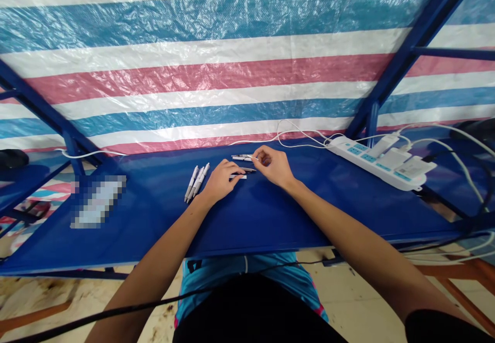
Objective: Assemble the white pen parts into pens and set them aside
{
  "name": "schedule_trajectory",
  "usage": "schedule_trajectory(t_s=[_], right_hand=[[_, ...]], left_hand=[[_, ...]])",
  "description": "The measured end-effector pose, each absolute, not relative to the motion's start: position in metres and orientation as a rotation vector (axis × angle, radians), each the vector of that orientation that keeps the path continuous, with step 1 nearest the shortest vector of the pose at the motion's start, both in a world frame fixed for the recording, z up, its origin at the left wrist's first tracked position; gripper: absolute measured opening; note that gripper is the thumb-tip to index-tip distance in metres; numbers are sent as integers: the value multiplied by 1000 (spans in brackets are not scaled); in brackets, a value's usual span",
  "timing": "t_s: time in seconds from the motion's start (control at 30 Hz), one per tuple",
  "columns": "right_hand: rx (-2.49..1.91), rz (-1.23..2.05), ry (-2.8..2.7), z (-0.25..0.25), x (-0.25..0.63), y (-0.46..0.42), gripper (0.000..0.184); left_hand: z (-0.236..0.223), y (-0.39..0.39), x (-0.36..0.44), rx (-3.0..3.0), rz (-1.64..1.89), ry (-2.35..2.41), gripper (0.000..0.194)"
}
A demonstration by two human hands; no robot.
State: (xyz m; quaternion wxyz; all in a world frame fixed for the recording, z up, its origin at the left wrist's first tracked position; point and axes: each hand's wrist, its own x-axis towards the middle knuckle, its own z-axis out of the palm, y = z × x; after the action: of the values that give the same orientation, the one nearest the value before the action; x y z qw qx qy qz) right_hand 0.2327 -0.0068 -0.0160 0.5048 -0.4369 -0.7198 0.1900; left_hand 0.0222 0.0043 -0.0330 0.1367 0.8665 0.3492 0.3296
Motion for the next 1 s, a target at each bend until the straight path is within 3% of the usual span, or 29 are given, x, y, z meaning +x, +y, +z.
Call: schedule_trajectory(t_s=[0.43,1.0], right_hand=[[-1031,497,-1812,-22,232,-4,11],[-1008,496,-1869,-23,231,-4,12]], left_hand=[[-39,10,21,2572,777,994,9],[-30,4,21,2326,1218,1077,10]])
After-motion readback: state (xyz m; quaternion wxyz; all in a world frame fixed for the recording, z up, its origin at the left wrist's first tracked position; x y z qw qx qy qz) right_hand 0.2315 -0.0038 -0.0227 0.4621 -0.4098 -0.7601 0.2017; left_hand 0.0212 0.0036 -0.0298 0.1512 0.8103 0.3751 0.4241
